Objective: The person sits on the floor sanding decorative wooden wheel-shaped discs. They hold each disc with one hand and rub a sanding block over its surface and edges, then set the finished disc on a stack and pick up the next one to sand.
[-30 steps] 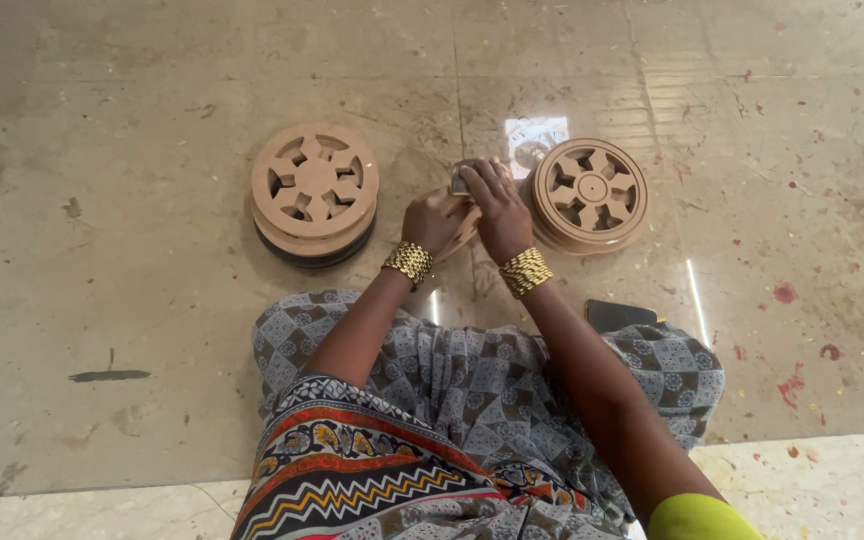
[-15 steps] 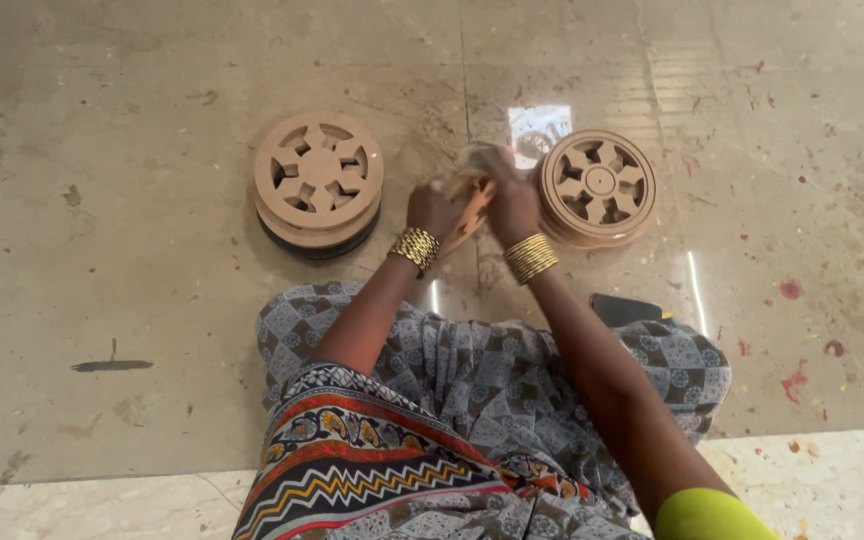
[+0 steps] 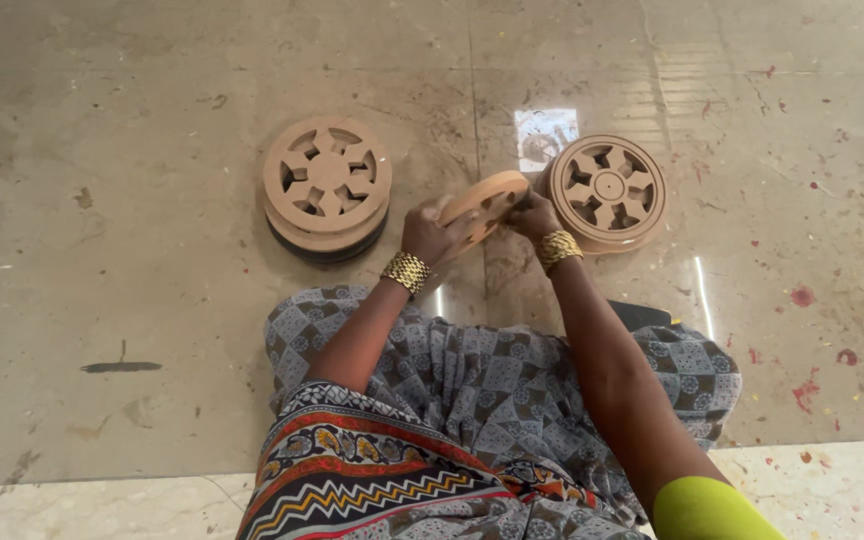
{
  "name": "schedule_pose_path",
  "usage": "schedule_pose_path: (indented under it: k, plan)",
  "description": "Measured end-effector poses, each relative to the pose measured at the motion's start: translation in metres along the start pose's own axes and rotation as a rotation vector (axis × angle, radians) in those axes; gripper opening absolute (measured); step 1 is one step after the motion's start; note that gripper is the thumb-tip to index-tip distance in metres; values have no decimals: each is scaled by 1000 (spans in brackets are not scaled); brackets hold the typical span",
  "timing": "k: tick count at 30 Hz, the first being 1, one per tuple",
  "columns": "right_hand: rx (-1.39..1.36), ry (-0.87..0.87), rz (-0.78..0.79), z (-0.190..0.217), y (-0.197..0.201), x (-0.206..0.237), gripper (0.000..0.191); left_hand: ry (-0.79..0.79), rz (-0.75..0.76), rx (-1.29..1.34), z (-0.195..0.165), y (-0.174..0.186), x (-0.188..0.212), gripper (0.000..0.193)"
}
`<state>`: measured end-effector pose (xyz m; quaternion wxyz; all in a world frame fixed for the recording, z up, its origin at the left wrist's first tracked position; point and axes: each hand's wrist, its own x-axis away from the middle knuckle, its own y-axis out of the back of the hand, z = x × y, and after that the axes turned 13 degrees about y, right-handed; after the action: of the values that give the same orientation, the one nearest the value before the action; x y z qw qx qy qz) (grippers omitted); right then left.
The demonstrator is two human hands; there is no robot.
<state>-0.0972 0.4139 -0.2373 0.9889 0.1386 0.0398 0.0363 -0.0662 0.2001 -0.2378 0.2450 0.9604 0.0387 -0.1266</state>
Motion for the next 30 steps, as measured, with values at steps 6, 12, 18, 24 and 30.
schedule_pose_path:
  k: [6,12,18,24,30]
  plan:
    - [267,208,-142,29,15,-1,36,-149,-164,-144,4,-3,6,55]
    - [1134,483,84,79,-26,25,75,48,50,-210,-16,-32,-23,23]
    - [1014,590,-194,43,-50,36,83,82,12,-161,-17,-13,-20,33]
    - [632,92,-138,13,-8,4,57,39,13,-187,-23,0,-15,46]
    - [765,90,-89,34,-41,23,63,104,19,-181,-19,-11,-22,39]
